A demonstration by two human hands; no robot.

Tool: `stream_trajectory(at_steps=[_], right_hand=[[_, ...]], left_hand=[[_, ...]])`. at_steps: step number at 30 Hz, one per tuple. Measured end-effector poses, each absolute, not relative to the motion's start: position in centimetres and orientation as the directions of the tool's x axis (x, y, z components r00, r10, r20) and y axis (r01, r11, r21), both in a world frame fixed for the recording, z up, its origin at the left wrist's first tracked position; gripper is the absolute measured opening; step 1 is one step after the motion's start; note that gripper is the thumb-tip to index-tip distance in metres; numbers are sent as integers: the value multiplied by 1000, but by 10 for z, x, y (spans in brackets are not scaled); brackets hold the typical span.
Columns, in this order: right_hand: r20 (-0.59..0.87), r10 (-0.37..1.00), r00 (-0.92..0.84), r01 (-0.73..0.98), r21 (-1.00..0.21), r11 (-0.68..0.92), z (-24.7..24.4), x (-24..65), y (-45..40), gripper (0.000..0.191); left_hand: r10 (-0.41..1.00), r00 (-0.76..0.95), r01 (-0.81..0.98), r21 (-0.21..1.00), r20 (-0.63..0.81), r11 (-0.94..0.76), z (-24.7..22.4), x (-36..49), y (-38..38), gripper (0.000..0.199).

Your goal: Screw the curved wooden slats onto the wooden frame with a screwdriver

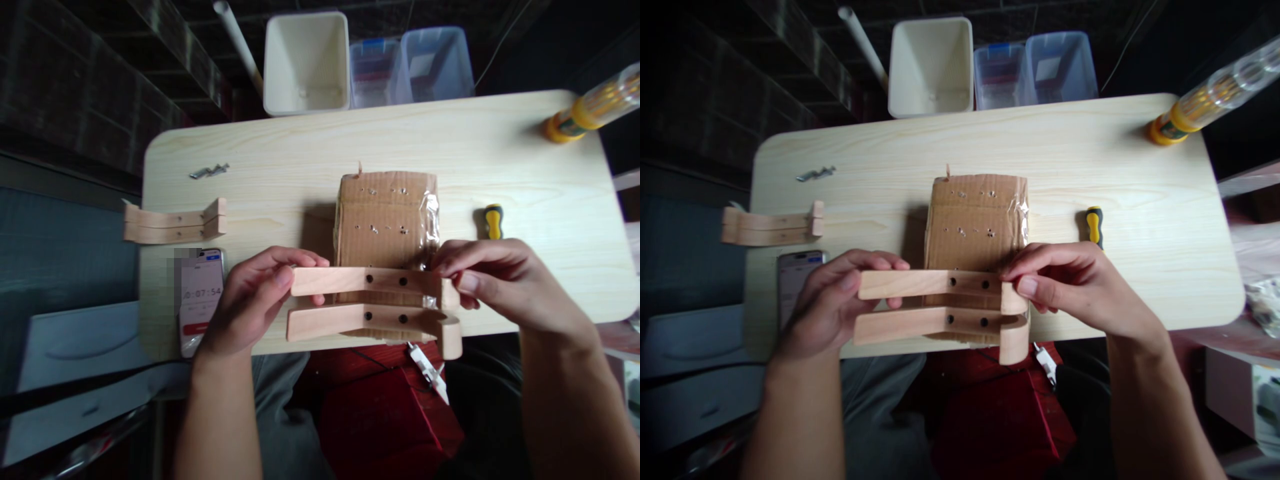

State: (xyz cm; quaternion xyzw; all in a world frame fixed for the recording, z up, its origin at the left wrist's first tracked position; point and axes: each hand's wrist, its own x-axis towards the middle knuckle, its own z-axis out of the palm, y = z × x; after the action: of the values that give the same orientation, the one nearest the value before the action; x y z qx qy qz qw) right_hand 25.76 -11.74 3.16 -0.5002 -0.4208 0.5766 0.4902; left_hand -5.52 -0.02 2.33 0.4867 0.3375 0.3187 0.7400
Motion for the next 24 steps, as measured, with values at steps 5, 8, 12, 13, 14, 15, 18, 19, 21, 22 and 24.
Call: stream_trajectory(at_steps=[5,8,12,13,14,15,18,19,21,22,24], right_hand=[[-179,983,-35,-132,-974,-182,33,258,-116,10],[-170,985,-16,-129,-977,-170,35,256,-114,11],[-182,983,19,-117,-977,-178,36,254,-112,17],[-186,982,20,-119,-976,-182,36,254,-112,17],[-186,982,15,-124,-975,-183,37,254,-112,18],[-184,983,5,-131,-975,-182,37,254,-112,18],[-179,984,-23,-143,-973,-180,38,254,-111,17],[-181,983,-23,-142,-973,-183,38,255,-111,17],[-189,982,-19,-140,-972,-190,38,255,-111,18],[-192,981,-18,-140,-971,-192,38,255,-111,19],[-193,981,-20,-145,-970,-194,37,255,-112,20]], left_hand=[[799,577,-152,939,-171,310,23,-56,0,21],[798,578,-138,943,-172,303,22,-56,0,21],[790,592,-126,950,-160,287,20,-58,0,22],[790,592,-123,951,-160,285,20,-59,0,22],[790,592,-120,952,-161,283,20,-59,0,21],[790,592,-118,952,-160,281,20,-59,0,21],[789,596,-120,954,-152,274,20,-60,1,20],[788,596,-118,955,-152,273,20,-60,1,20],[791,590,-108,956,-160,273,20,-60,0,21],[792,588,-103,956,-163,273,20,-61,0,21],[793,587,-96,957,-167,272,19,-61,0,22]])
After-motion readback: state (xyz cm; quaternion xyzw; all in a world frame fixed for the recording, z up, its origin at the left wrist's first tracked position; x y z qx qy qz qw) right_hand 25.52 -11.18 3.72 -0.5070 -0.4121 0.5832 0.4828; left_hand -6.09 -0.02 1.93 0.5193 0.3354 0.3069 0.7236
